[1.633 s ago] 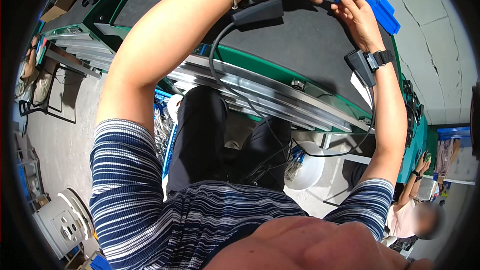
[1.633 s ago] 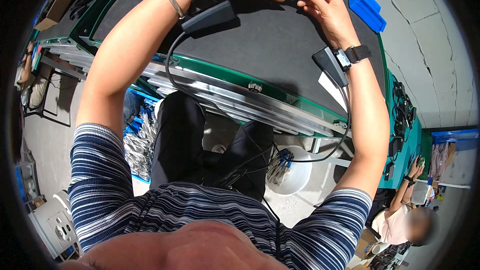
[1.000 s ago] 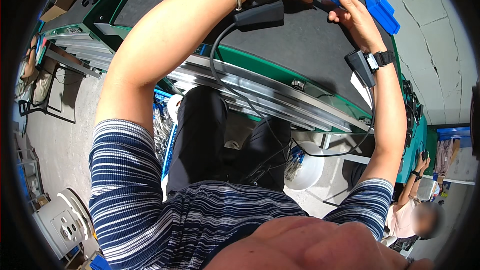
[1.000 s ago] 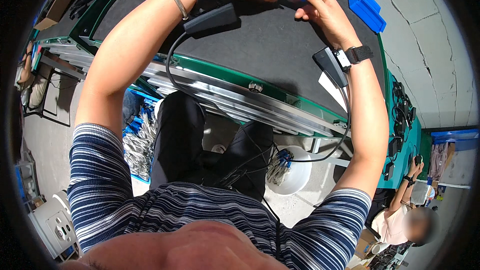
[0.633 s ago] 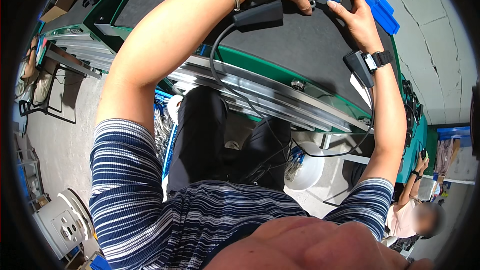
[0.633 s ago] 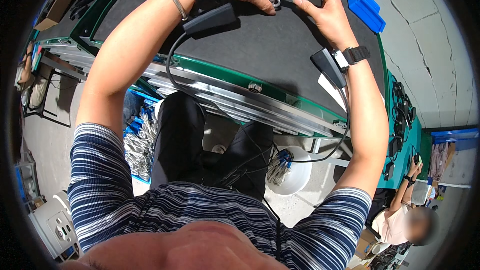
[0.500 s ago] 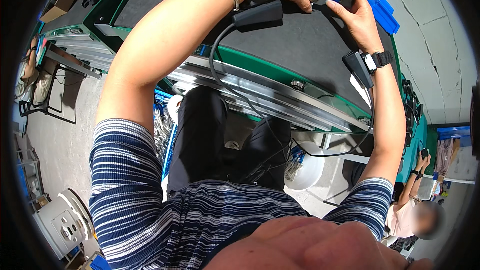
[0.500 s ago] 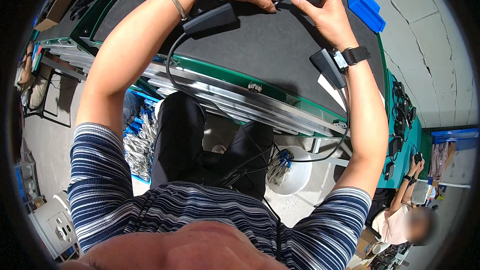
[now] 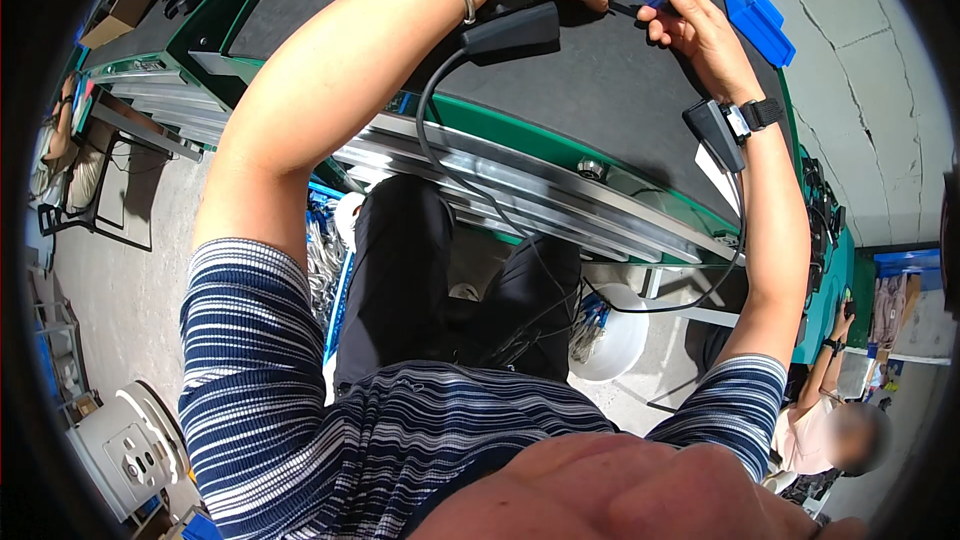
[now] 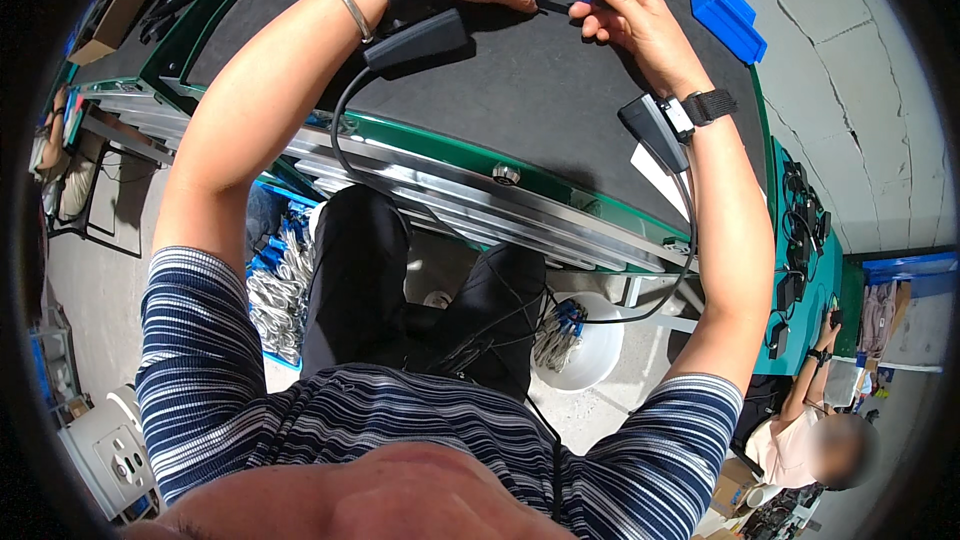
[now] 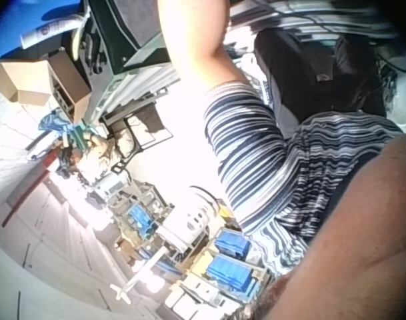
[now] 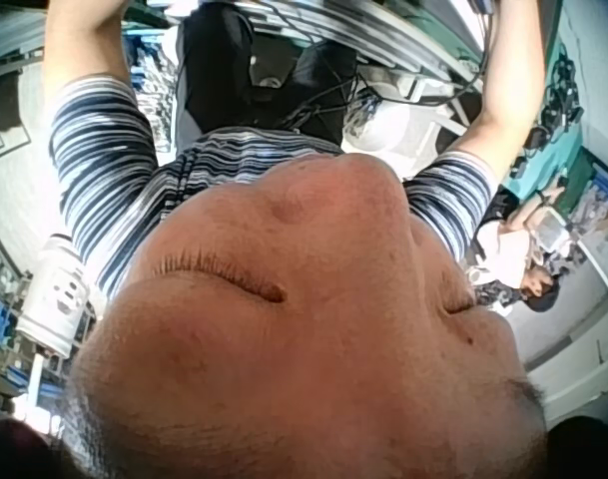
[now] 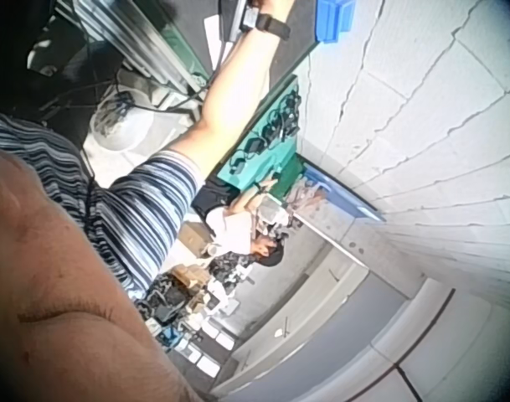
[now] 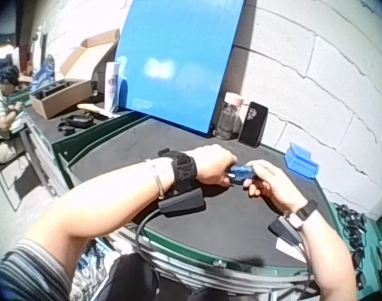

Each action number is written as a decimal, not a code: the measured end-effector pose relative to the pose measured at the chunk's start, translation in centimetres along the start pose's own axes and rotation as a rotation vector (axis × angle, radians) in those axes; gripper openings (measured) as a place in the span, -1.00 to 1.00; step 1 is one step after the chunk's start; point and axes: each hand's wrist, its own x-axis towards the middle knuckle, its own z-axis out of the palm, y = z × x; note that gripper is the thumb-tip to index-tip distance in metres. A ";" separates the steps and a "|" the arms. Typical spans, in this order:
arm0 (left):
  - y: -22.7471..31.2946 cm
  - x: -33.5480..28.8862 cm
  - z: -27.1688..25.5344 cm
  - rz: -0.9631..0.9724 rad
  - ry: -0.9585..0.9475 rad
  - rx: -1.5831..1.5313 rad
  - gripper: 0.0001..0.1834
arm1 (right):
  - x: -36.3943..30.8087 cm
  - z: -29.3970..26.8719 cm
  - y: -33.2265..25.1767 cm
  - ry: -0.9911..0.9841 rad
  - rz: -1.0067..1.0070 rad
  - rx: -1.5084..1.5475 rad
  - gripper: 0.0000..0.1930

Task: The recorder is assembling and inspecting electronic cable components at a workbench, including applying a blue sleeve or connector part to a silver cable bundle.

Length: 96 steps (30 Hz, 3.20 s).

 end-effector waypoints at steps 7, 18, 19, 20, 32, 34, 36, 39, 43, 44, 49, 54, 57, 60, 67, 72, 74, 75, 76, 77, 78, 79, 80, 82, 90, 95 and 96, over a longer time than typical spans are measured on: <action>-0.3 0.0 0.1 -0.016 0.014 0.034 -0.63 | -0.2 0.6 0.1 0.019 -0.131 -0.202 -0.67; -0.3 0.6 0.4 0.069 0.111 -0.052 -0.63 | -0.1 1.0 -0.1 0.088 -0.087 -0.022 -0.59; -0.3 0.6 0.4 0.158 0.145 -0.102 -0.62 | -0.1 0.9 -0.3 0.065 -0.043 -0.018 -0.57; -0.3 0.7 0.5 0.247 0.178 -0.152 -0.61 | -0.1 0.8 -0.5 0.049 0.018 -0.016 -0.55; -0.1 -0.3 0.0 0.120 0.159 -0.169 -0.48 | 0.0 0.4 0.0 0.105 -0.100 -0.263 -0.63; 0.1 -0.6 -0.6 0.016 0.083 -0.134 -0.49 | 0.0 0.5 -0.1 0.109 -0.125 -0.312 -0.62; 0.5 -0.6 -1.0 0.038 -0.021 -0.042 -0.50 | -0.1 0.8 0.0 0.111 -0.146 -0.255 -0.60; 0.9 -0.9 -0.7 0.020 0.012 -0.075 -0.53 | -0.1 1.2 0.0 0.093 -0.099 -0.073 -0.58; 0.7 -0.6 -0.6 0.061 0.043 -0.077 -0.54 | -0.1 0.5 -0.7 0.083 -0.008 -0.083 -0.57; 0.6 -0.5 -0.5 0.080 0.065 -0.058 -0.54 | -0.1 0.3 -0.9 0.038 0.046 -0.106 -0.57; 0.4 0.1 -0.1 0.063 0.108 -0.035 -0.53 | -0.4 0.3 -0.7 -0.007 0.111 -0.248 -0.61; 0.3 -0.4 -0.3 0.057 0.051 -0.014 -0.51 | -0.2 0.7 -0.3 0.065 -0.119 -0.414 -0.65; 0.5 -0.6 -0.6 0.045 -0.017 -0.028 -0.49 | 0.0 0.4 -0.5 0.119 -0.247 -0.714 -0.68; 0.7 -0.7 -0.8 0.046 -0.051 -0.039 -0.50 | -0.1 0.3 -0.5 0.125 -0.310 -0.725 -0.68; 0.7 -0.4 -0.3 -0.009 -0.033 -0.041 -0.61 | 0.0 0.4 -0.4 0.105 -0.240 -0.563 -0.68; 0.7 0.0 -0.1 0.002 0.008 -0.034 -0.70 | 0.2 0.5 0.1 0.112 -0.126 -0.318 -0.52; 0.7 -0.1 -0.1 0.015 0.048 -0.046 -0.72 | 0.1 0.2 0.0 0.083 -0.077 -0.288 -0.48; 0.7 -0.1 -0.1 0.028 0.087 -0.059 -0.75 | 0.0 0.1 -0.1 0.073 -0.001 -0.255 -0.45; 0.6 -0.2 -0.2 0.028 0.087 -0.058 -0.75 | 0.0 0.0 -0.1 0.068 -0.006 -0.261 -0.45; 0.5 -0.3 -0.2 0.037 0.123 -0.093 -0.76 | 0.0 0.0 -0.1 0.081 0.017 -0.241 -0.43; 0.4 -0.3 -0.2 0.046 0.161 -0.128 -0.77 | 0.0 0.0 -0.2 0.094 0.039 -0.220 -0.42; 0.5 -0.1 -0.1 0.008 0.175 -0.111 -0.78 | 0.0 0.0 -0.3 0.095 0.039 -0.220 -0.42; 0.5 0.0 0.0 0.009 0.175 -0.110 -0.78 | -0.1 -0.1 -0.4 0.118 0.074 -0.215 -0.41; 0.5 0.1 0.1 0.007 0.206 -0.111 -0.79 | -0.1 -0.2 -0.5 0.141 0.108 -0.208 -0.40; 1.0 -0.7 -1.0 -0.034 -0.030 -0.037 -0.60 | -0.1 0.0 -0.1 0.050 0.060 -0.239 -0.62; 1.2 -1.4 -1.4 0.055 -0.034 -0.041 -0.55 | -0.2 0.3 -0.1 0.055 -0.035 -0.316 -0.63; 1.3 -1.4 -1.4 0.054 -0.036 -0.044 -0.55 | -0.2 0.3 -0.1 0.053 -0.049 -0.328 -0.63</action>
